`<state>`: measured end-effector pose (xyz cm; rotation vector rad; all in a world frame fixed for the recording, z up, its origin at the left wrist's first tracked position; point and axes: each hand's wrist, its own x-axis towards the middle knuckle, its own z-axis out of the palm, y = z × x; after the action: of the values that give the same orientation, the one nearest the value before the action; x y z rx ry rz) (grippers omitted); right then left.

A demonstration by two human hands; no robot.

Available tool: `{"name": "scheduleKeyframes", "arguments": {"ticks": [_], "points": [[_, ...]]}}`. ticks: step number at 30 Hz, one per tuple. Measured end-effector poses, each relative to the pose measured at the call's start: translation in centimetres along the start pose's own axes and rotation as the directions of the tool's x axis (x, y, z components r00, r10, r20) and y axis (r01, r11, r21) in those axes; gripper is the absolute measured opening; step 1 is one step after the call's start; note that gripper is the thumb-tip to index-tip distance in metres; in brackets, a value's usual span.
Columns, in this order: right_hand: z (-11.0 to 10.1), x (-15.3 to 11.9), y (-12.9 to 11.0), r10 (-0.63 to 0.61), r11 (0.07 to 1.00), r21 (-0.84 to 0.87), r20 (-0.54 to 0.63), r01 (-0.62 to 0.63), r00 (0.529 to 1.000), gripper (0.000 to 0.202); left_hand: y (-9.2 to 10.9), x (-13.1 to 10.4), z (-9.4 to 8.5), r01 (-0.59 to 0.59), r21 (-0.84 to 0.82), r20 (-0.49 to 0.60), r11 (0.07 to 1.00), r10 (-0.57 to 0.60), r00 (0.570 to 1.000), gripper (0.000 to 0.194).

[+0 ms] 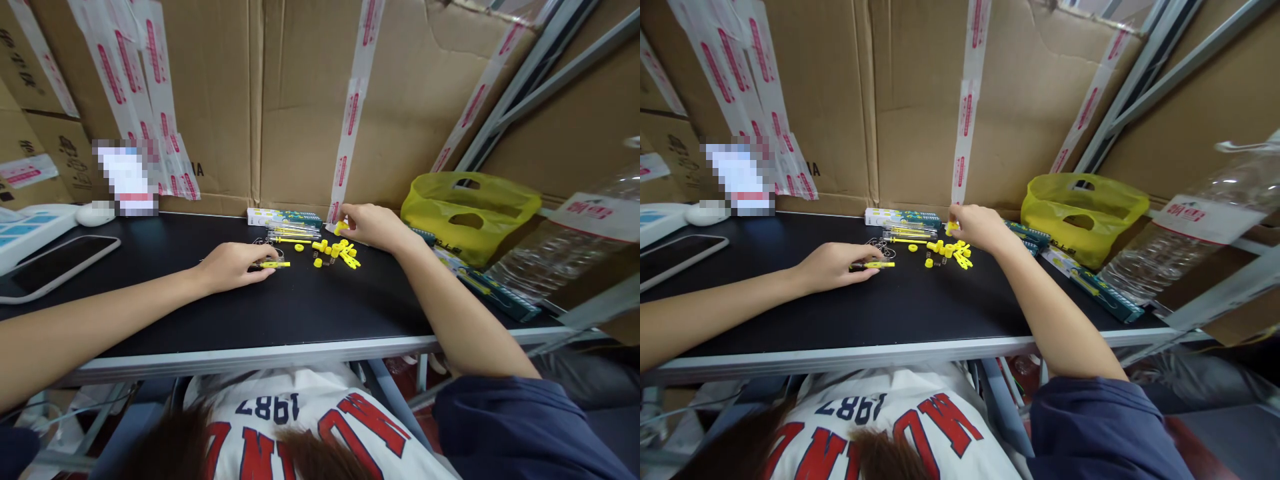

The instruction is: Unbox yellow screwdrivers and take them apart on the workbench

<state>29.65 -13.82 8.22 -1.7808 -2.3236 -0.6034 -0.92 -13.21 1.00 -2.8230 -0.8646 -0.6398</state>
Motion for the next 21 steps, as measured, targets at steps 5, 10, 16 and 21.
{"name": "scheduleKeyframes", "arguments": {"ticks": [5,10,16,21], "points": [[1.0,0.6,1.9,0.126,0.983,-0.163,0.283,-0.082,0.951,0.023,0.0,0.1,-0.1,-0.016,0.030,0.017,0.999,0.016,1.000,0.030],[2.6,1.5,3.8,0.140,0.979,-0.198,0.487,-0.047,0.862,0.026,0.4,0.2,-0.3,-0.019,0.031,0.030,0.999,0.018,0.999,0.031],[3.6,1.9,4.3,0.082,0.994,-0.103,0.465,-0.038,0.882,0.027,0.4,0.1,-0.3,-0.018,0.025,0.025,1.000,0.017,1.000,0.030],[3.7,1.8,4.2,0.023,0.999,0.026,0.478,-0.040,0.878,0.037,0.1,0.1,-0.1,-0.038,0.028,0.013,0.999,0.037,0.999,0.030]]}}
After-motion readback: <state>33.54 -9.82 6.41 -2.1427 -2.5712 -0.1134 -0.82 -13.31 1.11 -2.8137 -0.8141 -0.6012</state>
